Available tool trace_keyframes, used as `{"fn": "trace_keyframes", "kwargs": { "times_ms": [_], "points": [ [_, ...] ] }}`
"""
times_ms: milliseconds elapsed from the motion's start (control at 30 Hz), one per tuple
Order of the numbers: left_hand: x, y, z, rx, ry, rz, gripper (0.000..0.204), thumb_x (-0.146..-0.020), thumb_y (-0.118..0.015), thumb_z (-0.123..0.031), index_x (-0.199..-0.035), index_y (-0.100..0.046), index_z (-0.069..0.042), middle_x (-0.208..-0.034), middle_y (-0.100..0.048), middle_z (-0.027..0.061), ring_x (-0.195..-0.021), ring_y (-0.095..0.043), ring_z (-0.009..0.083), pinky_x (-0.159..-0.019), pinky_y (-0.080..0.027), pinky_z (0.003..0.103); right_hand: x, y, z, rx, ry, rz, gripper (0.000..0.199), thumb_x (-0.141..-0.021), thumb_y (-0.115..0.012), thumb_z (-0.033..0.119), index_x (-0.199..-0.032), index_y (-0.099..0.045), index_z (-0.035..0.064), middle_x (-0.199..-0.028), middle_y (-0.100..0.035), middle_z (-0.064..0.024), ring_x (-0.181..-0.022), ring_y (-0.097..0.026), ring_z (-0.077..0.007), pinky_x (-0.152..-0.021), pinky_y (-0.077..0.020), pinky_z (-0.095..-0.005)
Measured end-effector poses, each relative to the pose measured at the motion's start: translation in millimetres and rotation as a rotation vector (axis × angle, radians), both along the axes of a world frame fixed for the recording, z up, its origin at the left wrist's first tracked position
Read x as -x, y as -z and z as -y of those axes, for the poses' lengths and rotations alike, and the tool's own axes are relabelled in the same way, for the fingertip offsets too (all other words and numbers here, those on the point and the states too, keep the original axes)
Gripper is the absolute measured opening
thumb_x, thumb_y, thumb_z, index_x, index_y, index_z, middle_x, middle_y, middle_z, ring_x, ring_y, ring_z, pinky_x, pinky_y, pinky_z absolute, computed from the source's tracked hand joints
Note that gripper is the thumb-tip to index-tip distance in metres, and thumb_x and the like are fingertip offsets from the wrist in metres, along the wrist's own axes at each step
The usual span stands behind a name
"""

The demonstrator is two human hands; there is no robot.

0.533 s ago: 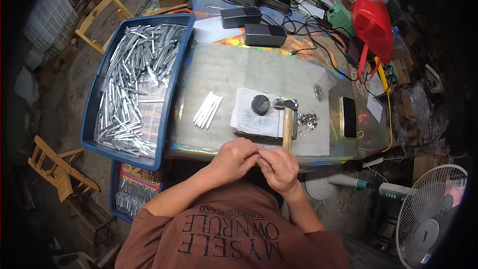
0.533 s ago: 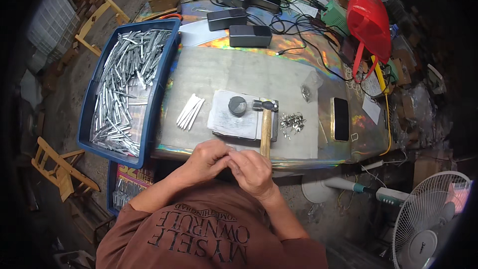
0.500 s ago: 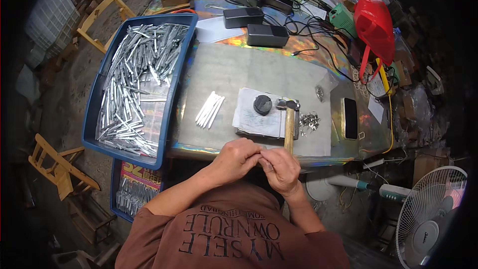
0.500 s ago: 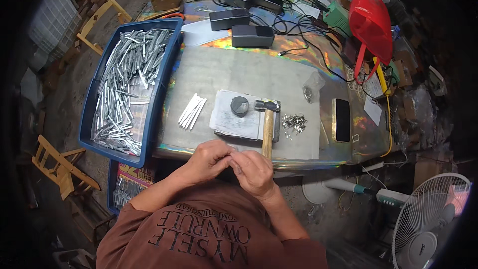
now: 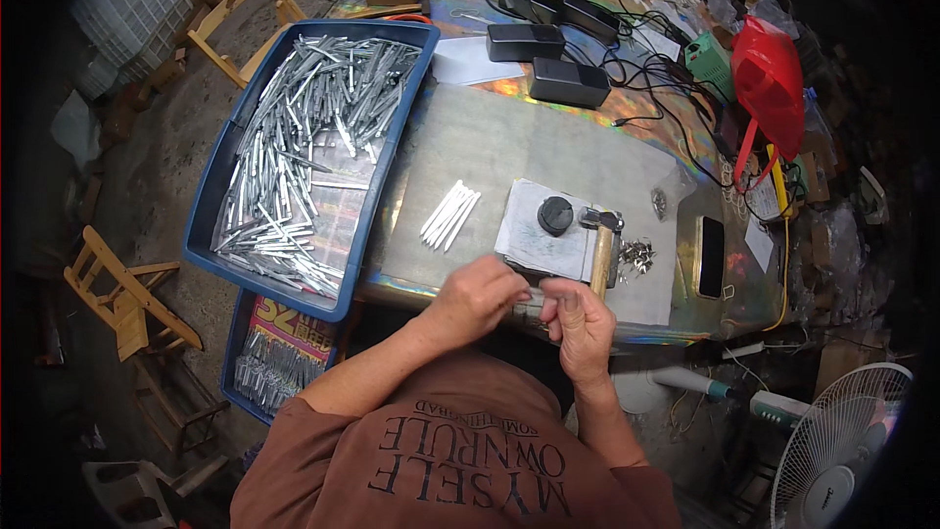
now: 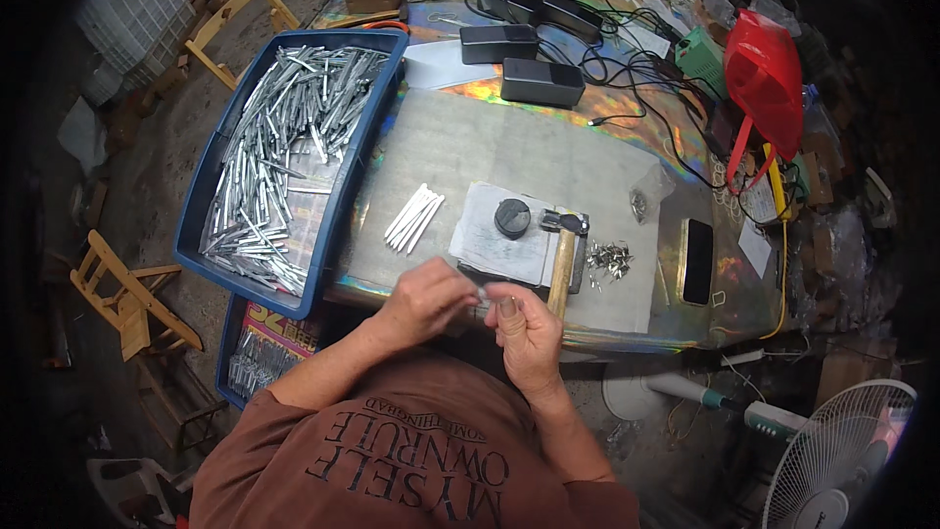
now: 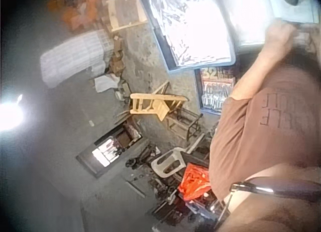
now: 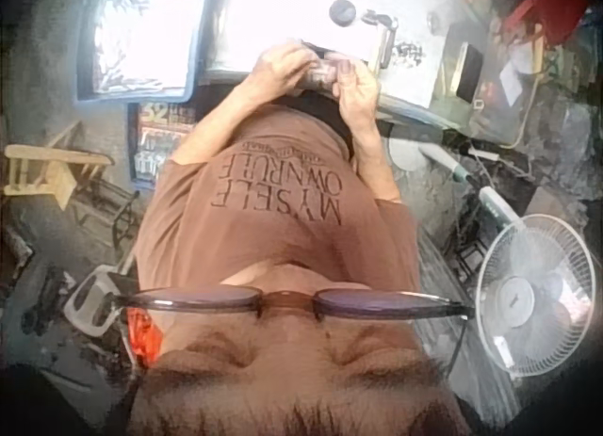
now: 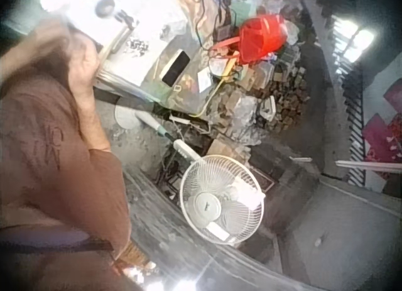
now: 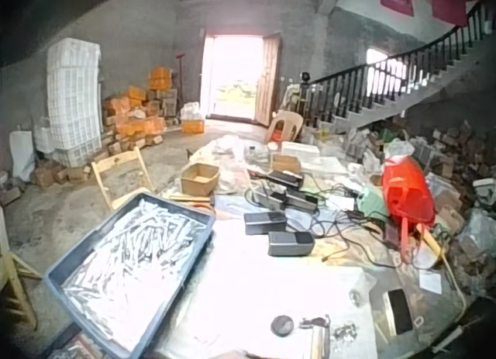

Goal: The person assembles small metal pins and metal plates by hand, using a hammer to join them on an anvil.

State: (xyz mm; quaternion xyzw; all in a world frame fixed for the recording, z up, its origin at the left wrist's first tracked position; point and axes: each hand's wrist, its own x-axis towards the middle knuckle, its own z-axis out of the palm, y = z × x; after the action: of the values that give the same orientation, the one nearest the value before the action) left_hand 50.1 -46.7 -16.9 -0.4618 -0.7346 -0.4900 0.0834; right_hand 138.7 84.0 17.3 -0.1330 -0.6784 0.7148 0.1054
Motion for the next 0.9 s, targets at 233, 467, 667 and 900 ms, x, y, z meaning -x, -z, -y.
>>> {"fn": "trace_keyframes", "kwargs": {
  "times_ms": [233,467,667,900],
  "points": [
    [48.0,28.6,35.1,0.339,-0.575,-0.01,0.009,-0.069,-0.059,-0.007,-0.077,-0.055,-0.004,-0.069,-0.054,0.012,-0.065,-0.053,0.0291,-0.057,-0.042,0.037,-5.8,5.6,-5.0,0.006,0.072,-0.026,0.019,-0.086,-0.044,0.012,-0.097,-0.052,-0.0013,-0.064,-0.05,-0.0015,-0.048,-0.037,-0.0023,-0.043,-0.0312,-0.0149],
    [55.3,45.7,44.8,0.471,-0.679,0.023,0.008,-0.071,-0.057,-0.008,-0.075,-0.053,-0.003,-0.068,-0.052,0.0136,-0.066,-0.052,0.0309,-0.058,-0.042,0.039,-8.8,7.1,-2.0,0.007,0.042,-0.007,0.019,-0.086,-0.044,0.012,-0.094,-0.054,-0.0014,-0.063,-0.05,-0.0018,-0.048,-0.039,-0.0027,-0.043,-0.0316,-0.0151],
    [34.7,-11.3,45.5,0.292,-0.562,0.04,0.01,-0.07,-0.057,-0.008,-0.077,-0.053,-0.003,-0.069,-0.051,0.0128,-0.068,-0.052,0.0303,-0.06,-0.043,0.037,-11.7,9.0,-5.5,0.01,0.062,-0.014,0.019,-0.085,-0.044,0.012,-0.093,-0.054,-0.0021,-0.062,-0.05,-0.0022,-0.048,-0.038,-0.0028,-0.043,-0.0314,-0.0151],
    [103.6,-30.4,103.8,0.646,-0.597,-0.049,0.011,-0.071,-0.056,-0.01,-0.079,-0.058,-0.003,-0.073,-0.055,0.0119,-0.073,-0.054,0.0282,-0.064,-0.043,0.036,-15.6,8.1,-7.3,-0.008,0.08,-0.05,0.02,-0.086,-0.044,0.013,-0.091,-0.054,-0.0031,-0.061,-0.05,-0.0045,-0.045,-0.037,-0.0036,-0.042,-0.0293,-0.0148]
  ]
}}
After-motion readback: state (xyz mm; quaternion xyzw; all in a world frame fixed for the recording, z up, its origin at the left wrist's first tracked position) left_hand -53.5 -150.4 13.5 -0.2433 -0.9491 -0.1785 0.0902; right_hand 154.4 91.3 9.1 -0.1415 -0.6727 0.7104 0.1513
